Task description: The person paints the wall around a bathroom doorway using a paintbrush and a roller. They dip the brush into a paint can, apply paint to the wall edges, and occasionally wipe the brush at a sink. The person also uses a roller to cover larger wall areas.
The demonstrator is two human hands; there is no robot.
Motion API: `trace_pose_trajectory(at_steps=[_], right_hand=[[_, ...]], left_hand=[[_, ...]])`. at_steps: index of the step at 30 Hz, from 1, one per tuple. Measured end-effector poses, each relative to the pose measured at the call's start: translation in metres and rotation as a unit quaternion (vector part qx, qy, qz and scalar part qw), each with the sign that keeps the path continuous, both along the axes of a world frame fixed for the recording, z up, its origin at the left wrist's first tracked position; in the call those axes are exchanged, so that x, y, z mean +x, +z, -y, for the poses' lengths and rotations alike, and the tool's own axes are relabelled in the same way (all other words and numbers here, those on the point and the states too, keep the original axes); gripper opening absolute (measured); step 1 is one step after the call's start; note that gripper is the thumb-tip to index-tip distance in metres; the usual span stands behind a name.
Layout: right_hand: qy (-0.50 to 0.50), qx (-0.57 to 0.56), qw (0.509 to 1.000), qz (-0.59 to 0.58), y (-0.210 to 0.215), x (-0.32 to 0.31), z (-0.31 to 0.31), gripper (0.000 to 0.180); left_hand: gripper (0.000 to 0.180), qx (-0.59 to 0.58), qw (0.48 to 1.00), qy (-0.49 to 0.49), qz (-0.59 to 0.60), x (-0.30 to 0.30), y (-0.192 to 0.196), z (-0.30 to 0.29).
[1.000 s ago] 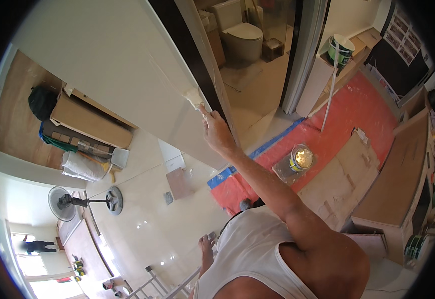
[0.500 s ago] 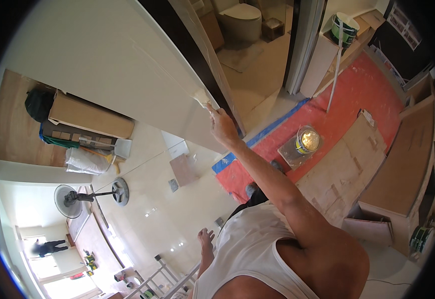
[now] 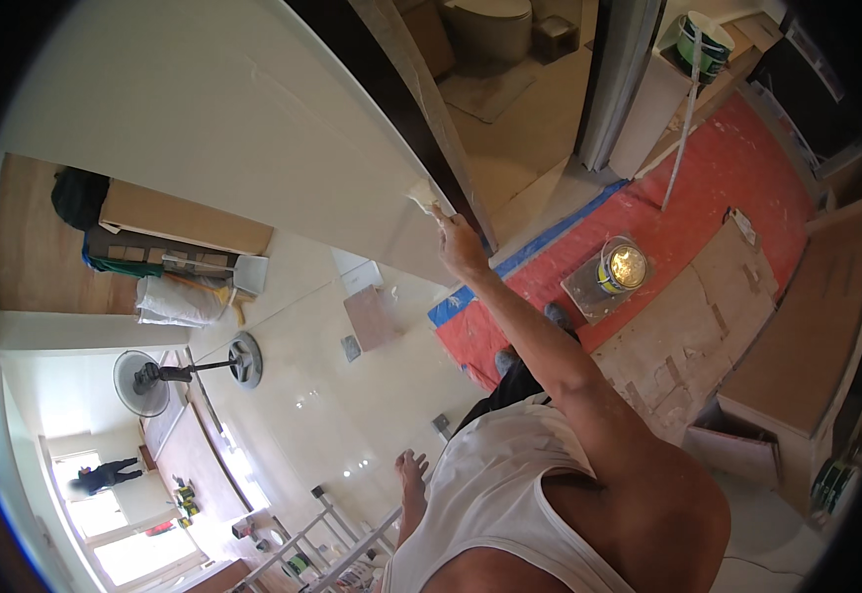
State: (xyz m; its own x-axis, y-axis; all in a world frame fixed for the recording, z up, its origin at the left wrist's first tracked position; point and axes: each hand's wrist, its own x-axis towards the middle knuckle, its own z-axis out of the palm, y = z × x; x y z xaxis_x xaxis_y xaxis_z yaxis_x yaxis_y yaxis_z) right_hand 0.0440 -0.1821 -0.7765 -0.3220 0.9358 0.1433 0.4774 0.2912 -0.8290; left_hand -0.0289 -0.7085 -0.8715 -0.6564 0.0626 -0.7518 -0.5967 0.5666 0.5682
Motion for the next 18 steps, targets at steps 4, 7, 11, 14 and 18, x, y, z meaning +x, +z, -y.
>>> trace_pose_trajectory(at_steps=[4, 7, 11, 14, 18], right_hand=[[0.006, -0.006, 1.000, 0.025, -0.018, 0.001, -0.002, 0.046], [0.005, 0.005, 0.999, 0.040, -0.032, 0.003, -0.005, 0.045], [0.021, -0.035, 0.996, 0.084, -0.035, 0.012, 0.000, 0.041], [0.035, -0.062, 0.992, 0.107, -0.046, 0.023, 0.002, 0.039], [0.054, 0.010, 0.995, 0.083, -0.022, 0.025, -0.003, 0.036]], left_hand=[[0.043, -0.007, 1.000, 0.003, -0.006, 0.006, 0.004, -0.005], [0.039, -0.004, 1.000, 0.005, -0.012, 0.009, 0.005, -0.008], [0.035, -0.008, 1.000, 0.018, -0.023, 0.011, -0.002, -0.008], [0.035, -0.008, 0.999, 0.022, -0.021, 0.009, -0.005, -0.013], [0.037, -0.006, 0.999, 0.026, -0.021, 0.014, -0.019, -0.020]])
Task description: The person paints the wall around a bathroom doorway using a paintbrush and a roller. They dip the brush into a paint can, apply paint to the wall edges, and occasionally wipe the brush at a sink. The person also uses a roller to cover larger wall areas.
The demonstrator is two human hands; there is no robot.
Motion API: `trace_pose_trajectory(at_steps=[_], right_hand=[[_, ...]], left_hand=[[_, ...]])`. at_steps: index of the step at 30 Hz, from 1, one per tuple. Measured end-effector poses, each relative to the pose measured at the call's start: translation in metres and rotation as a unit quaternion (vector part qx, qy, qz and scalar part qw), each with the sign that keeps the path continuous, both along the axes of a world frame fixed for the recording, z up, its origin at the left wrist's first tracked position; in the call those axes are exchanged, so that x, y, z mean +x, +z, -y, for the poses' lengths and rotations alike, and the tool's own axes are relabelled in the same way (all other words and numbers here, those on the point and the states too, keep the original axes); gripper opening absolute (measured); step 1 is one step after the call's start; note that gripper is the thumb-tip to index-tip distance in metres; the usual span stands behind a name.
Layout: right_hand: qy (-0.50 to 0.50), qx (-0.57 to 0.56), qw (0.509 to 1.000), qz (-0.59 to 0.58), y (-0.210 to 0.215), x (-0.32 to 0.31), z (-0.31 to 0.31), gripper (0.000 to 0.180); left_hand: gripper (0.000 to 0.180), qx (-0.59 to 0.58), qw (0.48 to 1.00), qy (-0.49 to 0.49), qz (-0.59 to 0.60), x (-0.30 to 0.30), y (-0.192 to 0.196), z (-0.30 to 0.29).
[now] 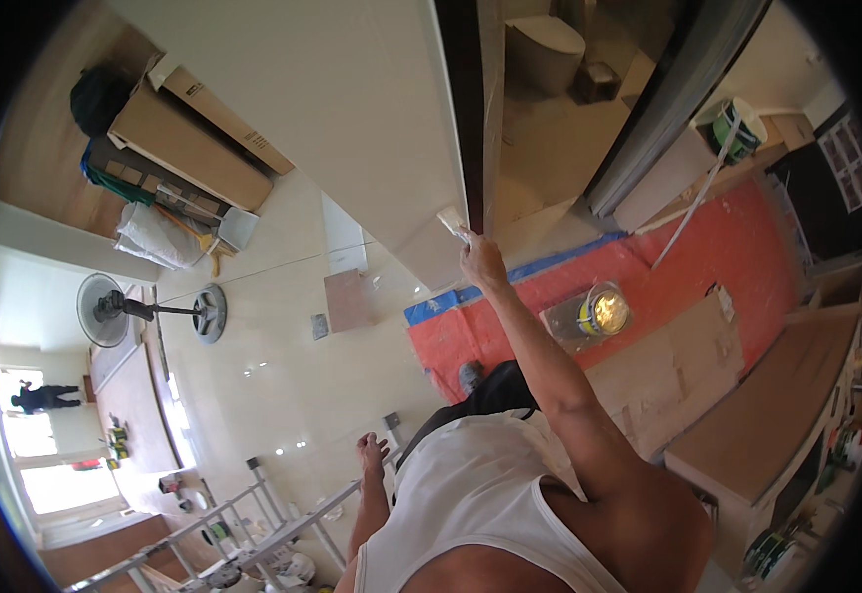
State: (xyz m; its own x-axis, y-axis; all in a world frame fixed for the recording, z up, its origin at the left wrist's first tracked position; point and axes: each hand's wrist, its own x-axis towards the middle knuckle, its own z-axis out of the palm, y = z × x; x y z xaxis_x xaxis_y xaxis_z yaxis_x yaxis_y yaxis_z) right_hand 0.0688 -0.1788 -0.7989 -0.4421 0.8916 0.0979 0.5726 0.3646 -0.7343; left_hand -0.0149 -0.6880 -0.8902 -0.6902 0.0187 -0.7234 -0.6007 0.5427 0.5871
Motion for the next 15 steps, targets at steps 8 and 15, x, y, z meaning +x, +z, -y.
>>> trace_pose_trajectory(at_steps=[8, 15], right_hand=[[0.047, 0.149, 0.985, -0.075, 0.210, 0.003, -0.021, 0.032], [0.048, 0.321, 0.942, -0.087, 0.388, 0.006, -0.043, 0.031]], left_hand=[[0.041, 0.035, 0.999, 0.013, 0.006, 0.006, -0.028, -0.019], [0.045, 0.036, 0.998, 0.041, 0.031, 0.001, -0.059, -0.023]])
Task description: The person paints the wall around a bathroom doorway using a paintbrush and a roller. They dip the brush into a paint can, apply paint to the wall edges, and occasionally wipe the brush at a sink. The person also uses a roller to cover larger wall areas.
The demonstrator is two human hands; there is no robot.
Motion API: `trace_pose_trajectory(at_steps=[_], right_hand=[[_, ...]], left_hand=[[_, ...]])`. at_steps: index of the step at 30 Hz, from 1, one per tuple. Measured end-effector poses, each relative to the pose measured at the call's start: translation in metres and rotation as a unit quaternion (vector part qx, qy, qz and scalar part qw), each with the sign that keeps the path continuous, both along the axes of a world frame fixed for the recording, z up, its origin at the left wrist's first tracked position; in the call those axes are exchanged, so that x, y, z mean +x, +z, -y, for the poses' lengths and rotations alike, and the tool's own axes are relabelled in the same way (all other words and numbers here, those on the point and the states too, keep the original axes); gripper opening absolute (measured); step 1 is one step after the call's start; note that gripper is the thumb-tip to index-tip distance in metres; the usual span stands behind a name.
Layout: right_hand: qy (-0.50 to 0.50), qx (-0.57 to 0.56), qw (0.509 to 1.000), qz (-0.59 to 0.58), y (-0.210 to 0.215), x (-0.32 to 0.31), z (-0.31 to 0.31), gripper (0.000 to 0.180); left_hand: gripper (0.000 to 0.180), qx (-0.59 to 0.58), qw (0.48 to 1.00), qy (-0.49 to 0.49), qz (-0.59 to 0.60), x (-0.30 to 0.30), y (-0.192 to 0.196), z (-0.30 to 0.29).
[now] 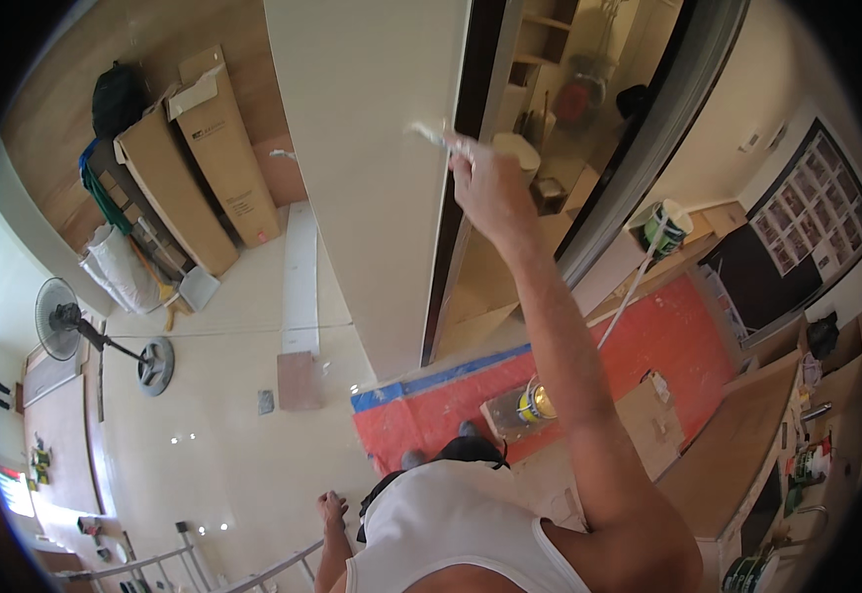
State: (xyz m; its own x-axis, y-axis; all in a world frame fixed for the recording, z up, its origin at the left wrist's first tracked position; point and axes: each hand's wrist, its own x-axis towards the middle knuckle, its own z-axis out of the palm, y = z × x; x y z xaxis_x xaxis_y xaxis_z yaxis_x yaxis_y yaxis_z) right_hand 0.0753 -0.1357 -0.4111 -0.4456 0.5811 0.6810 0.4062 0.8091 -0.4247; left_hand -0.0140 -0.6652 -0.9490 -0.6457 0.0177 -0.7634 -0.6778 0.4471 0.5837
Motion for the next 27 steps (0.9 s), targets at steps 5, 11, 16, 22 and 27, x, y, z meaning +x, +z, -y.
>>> trace_pose_trajectory(at_steps=[5, 11, 16, 22, 27], right_hand=[[-0.036, 0.038, 0.999, 0.002, 0.136, -0.002, 0.005, 0.033], [-0.064, 0.204, 0.976, -0.032, 0.258, -0.013, -0.028, 0.024], [-0.038, 0.206, 0.968, -0.138, 0.266, -0.016, 0.003, 0.023], [0.009, 0.099, 0.994, -0.048, 0.079, -0.016, 0.014, 0.030], [0.023, -0.036, 0.999, 0.030, -0.102, -0.011, 0.031, 0.032]], left_hand=[[0.048, -0.001, 1.000, 0.018, 0.001, 0.002, -0.014, 0.004], [0.046, 0.005, 1.000, 0.026, -0.014, 0.004, -0.021, 0.003], [0.054, 0.038, 0.999, 0.011, -0.015, 0.005, -0.036, 0.014], [0.043, 0.008, 0.998, 0.052, -0.028, 0.017, -0.024, 0.002], [0.042, 0.002, 0.998, 0.049, -0.028, 0.020, -0.025, 0.012]])
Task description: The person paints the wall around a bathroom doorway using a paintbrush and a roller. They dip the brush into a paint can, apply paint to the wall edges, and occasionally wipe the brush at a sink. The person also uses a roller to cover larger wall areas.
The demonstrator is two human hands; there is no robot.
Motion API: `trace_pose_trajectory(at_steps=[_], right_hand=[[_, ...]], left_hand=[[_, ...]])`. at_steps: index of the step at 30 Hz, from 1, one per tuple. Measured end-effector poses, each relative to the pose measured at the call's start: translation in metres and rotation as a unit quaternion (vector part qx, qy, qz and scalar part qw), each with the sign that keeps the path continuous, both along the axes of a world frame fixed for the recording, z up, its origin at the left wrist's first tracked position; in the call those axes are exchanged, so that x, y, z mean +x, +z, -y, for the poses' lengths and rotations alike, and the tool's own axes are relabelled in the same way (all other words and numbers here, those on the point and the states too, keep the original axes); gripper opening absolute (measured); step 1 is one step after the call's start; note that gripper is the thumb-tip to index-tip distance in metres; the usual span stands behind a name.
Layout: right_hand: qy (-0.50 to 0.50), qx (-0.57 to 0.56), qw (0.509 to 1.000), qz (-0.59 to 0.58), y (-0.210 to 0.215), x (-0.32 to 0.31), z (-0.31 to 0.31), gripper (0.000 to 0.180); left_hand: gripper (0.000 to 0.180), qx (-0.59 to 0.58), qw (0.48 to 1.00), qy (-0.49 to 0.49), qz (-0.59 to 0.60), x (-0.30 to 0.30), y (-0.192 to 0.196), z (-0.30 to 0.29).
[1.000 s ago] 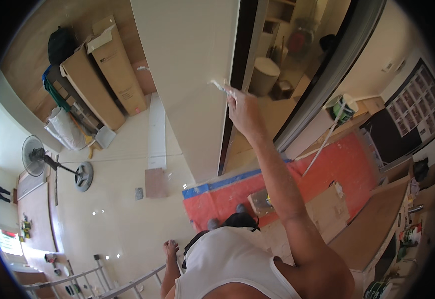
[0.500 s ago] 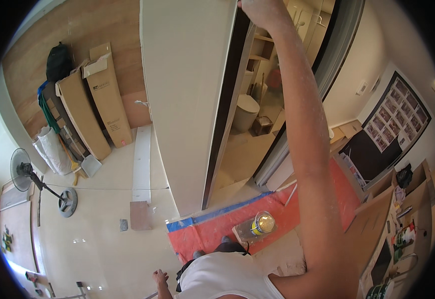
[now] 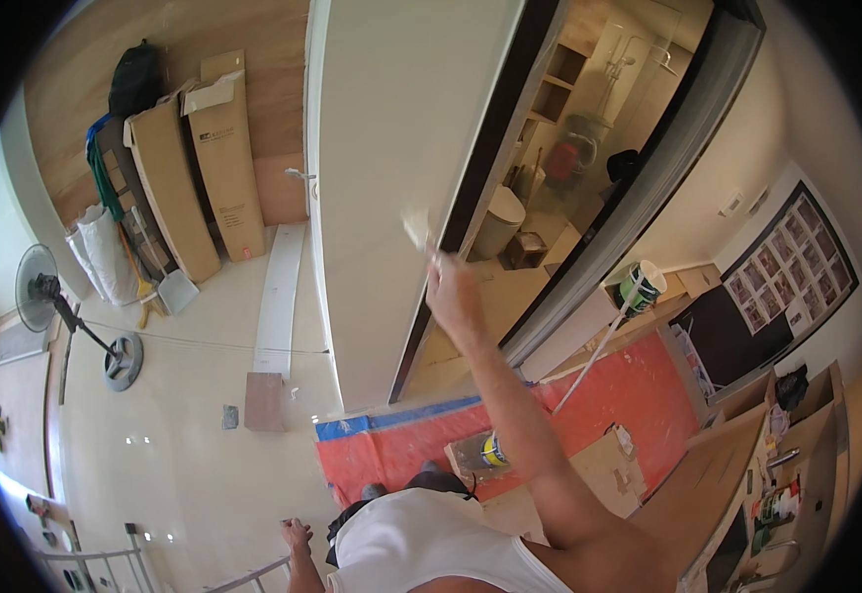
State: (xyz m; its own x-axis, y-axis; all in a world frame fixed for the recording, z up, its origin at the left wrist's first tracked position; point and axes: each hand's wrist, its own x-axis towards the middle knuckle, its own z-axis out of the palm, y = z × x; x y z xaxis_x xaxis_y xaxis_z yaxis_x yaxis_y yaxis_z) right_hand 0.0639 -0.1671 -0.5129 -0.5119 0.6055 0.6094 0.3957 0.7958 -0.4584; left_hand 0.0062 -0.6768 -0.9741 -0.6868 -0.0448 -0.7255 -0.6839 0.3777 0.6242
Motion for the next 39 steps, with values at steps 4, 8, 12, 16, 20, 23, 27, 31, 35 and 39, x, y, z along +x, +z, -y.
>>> trace_pose_trajectory(at_steps=[4, 8, 12, 16, 20, 23, 27, 31, 35, 39], right_hand=[[-0.008, -0.074, 0.995, 0.065, -0.097, 0.004, -0.006, 0.029], [-0.010, -0.077, 0.989, 0.122, -0.099, 0.011, -0.021, 0.020], [-0.017, -0.025, 0.997, 0.076, 0.033, 0.007, -0.029, 0.019], [0.015, 0.107, 0.987, -0.123, 0.155, 0.019, -0.007, 0.028], [0.004, 0.046, 0.993, -0.113, 0.166, 0.029, 0.003, 0.030], [-0.023, -0.060, 0.996, 0.057, 0.147, 0.030, 0.003, 0.031], [-0.016, 0.005, 0.993, 0.114, 0.175, 0.018, -0.030, 0.030], [-0.046, 0.069, 0.995, 0.056, 0.283, 0.012, -0.041, 0.032], [-0.078, 0.198, 0.977, 0.013, 0.390, 0.008, -0.061, 0.030], [-0.116, 0.231, 0.964, -0.059, 0.450, -0.003, -0.055, 0.033]], left_hand=[[0.041, 0.021, 1.000, -0.006, -0.007, -0.003, 0.006, 0.003], [0.042, 0.003, 1.000, 0.004, -0.017, -0.002, 0.006, -0.001], [0.043, 0.002, 1.000, -0.014, 0.006, -0.001, 0.003, -0.006], [0.043, 0.003, 1.000, -0.012, 0.001, -0.003, -0.003, -0.017], [0.043, 0.011, 1.000, -0.020, -0.016, -0.006, -0.010, -0.025], [0.052, 0.038, 0.999, -0.034, 0.014, -0.012, -0.019, -0.025], [0.058, 0.066, 0.997, -0.037, 0.018, -0.015, -0.043, -0.014], [0.053, 0.141, 0.986, -0.065, -0.058, -0.012, -0.037, 0.001], [0.051, 0.130, 0.985, -0.097, -0.062, -0.028, -0.036, -0.015], [0.050, 0.088, 0.988, -0.118, -0.051, -0.052, -0.027, -0.049]])
